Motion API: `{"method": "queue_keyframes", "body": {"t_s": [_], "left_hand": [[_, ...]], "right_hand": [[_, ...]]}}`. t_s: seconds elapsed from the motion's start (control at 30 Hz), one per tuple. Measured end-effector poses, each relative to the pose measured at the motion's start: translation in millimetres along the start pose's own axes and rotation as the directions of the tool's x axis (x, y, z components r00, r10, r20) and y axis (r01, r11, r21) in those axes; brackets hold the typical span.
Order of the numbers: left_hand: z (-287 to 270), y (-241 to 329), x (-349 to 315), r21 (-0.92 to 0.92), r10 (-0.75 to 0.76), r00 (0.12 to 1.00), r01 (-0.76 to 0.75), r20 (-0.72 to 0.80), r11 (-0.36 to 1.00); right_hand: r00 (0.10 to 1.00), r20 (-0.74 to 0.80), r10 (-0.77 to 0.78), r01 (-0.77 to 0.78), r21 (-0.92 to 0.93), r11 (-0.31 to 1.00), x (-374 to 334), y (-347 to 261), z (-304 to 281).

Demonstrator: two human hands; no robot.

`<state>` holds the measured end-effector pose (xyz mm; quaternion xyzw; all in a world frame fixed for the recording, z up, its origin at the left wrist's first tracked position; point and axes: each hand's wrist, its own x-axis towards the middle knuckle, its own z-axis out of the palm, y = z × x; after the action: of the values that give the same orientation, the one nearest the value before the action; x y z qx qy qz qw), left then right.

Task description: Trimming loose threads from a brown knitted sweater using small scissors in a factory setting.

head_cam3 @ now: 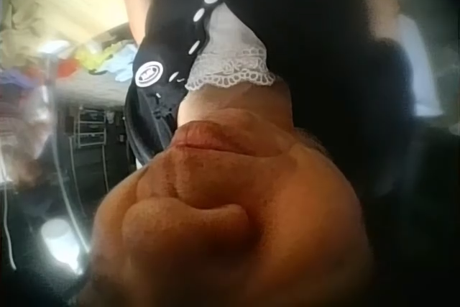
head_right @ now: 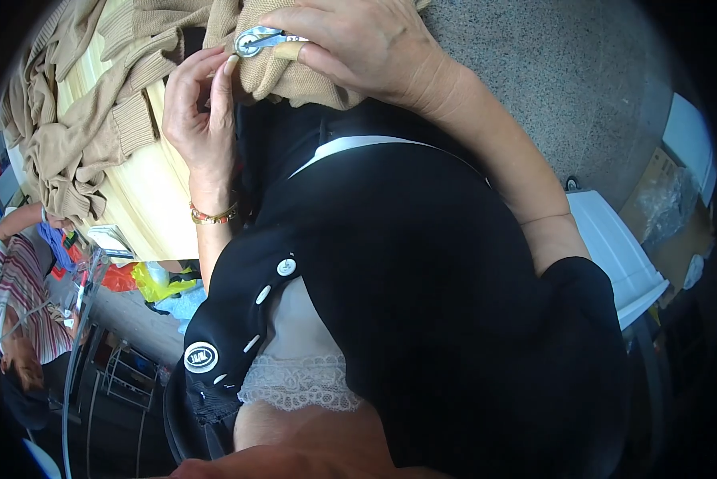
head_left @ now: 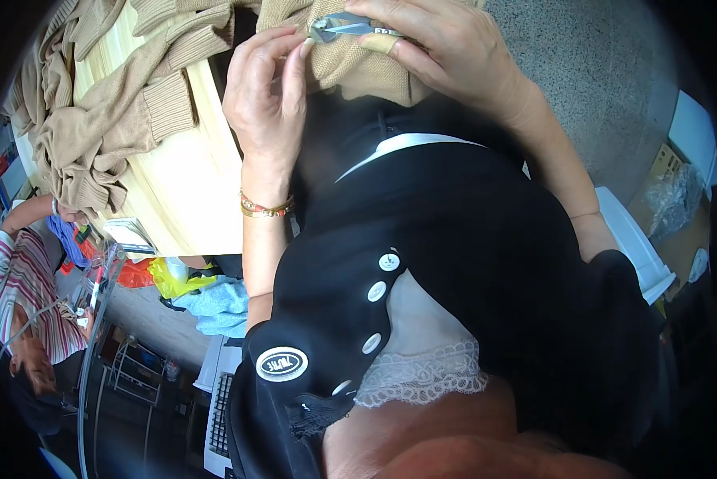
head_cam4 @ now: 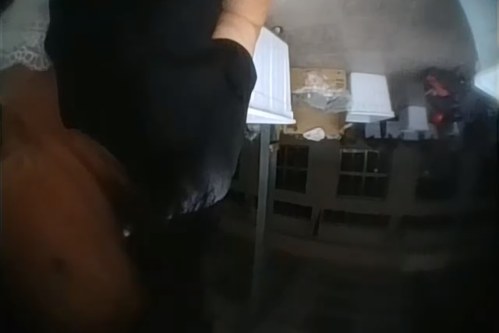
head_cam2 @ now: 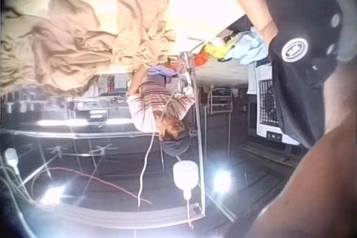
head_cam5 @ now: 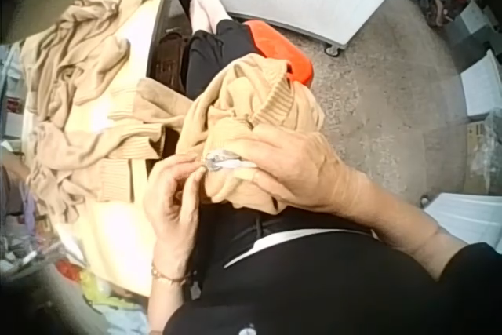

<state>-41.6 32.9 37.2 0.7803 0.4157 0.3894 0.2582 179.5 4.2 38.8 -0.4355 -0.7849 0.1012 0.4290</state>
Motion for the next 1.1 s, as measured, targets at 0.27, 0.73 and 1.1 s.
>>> {"method": "queue_keyframes", "body": {"t_s": [0.27, 0.73, 1.1], "left_hand": [[3, -7, 0, -0.053, -0.043, 0.998, 0.04, -0.052, 0.998], [8, 3, 3, -0.3, -0.234, 0.965, 0.19, -0.12, 0.935], [10, 6, 3, -0.418, -0.265, 0.956, 0.192, -0.125, 0.888]], "right_hand": [[0.997, -0.01, -0.07, 0.07, -0.051, 0.996, -1, -3, -1], [0.986, 0.008, -0.166, 0.165, 0.063, 0.984, 8, 8, 13], [0.998, 0.057, -0.029, 0.02, 0.157, 0.987, 9, -3, 7]]}}
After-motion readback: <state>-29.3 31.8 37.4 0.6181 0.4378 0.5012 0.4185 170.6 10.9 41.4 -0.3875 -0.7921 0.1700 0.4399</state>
